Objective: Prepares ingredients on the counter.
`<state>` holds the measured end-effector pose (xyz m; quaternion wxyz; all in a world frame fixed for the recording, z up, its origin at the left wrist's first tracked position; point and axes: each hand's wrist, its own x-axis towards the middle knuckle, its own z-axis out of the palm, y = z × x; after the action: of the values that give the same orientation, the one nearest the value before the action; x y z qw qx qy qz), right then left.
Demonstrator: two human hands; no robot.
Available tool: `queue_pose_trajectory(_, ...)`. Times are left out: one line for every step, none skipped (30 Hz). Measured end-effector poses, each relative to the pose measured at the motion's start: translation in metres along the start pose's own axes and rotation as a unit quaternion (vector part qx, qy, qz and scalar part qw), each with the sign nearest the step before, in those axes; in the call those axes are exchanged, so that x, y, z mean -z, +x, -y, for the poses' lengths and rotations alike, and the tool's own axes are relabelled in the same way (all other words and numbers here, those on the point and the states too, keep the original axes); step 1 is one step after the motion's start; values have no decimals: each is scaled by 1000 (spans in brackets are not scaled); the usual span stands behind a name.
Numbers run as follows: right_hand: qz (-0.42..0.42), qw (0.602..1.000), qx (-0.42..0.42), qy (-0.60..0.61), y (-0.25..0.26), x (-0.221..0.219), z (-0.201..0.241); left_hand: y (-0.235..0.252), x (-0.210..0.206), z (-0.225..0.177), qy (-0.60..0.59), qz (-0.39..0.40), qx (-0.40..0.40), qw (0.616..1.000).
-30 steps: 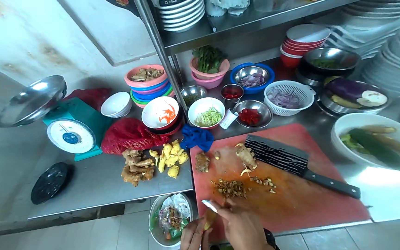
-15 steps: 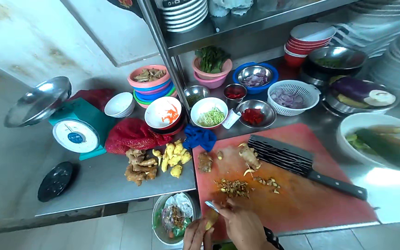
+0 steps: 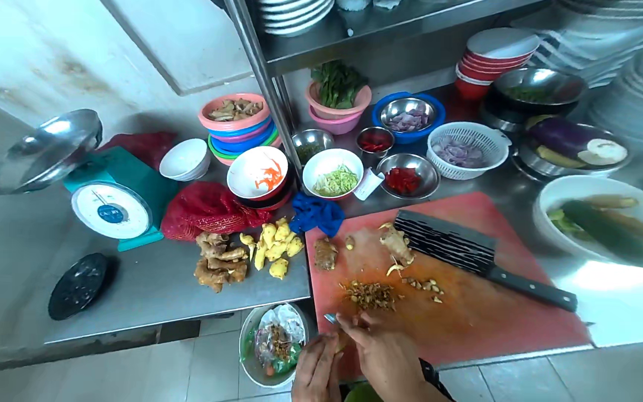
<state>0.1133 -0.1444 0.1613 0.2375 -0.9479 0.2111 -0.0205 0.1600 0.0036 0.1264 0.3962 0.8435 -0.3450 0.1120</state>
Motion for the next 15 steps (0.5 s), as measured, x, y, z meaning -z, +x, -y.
queue_pose_trajectory(54,998,-27,-8,2,0,-4,2,1,-1,3,6,-10,1000)
queue_pose_trajectory(124,990,-63,-11,7,5,-7,5,1,-1,6,9,-20,1000)
queue_pose_trajectory(130,989,-74,-5,8,7,-9,6,1,-1,8,14,-27,999)
queue_pose_trajectory(81,995,-59,0,6,7,-9,8,1,0,8,19,-33,999)
queue_pose_trajectory(19,999,-32,3,5,6,-6,10,0,1,7,22,-38,999)
queue_pose_trajectory(-19,1000,-8,0,3,4,-4,11,-2,0,7,23,-44,999)
queue_pose_trajectory(5,1000,-12,-2,0,3,-4,9,-2,-1,6,26,-47,999)
queue_pose_trajectory(57,998,-35,-4,-1,3,-6,9,0,-1,2,35,-50,998)
queue_pose_trajectory(131,989,-73,-2,4,7,-8,13,1,-1,-4,44,-55,998)
queue_pose_trajectory(161,983,-91,5,8,11,-10,18,3,1,-7,52,-58,997)
queue_pose_trajectory(135,987,-87,14,8,12,-8,20,4,2,-9,57,-59,997)
queue_pose_trajectory(63,996,-61,22,6,9,-6,22,3,4,-11,60,-62,996)
queue_pose_trajectory(14,999,-36,20,4,5,-4,20,2,5,-13,62,-64,996)
queue_pose_trajectory(31,999,-39,13,1,3,-3,17,3,5,-15,65,-65,996)
queue_pose_trajectory(85,995,-60,6,2,3,-4,15,5,6,-21,71,-66,995)
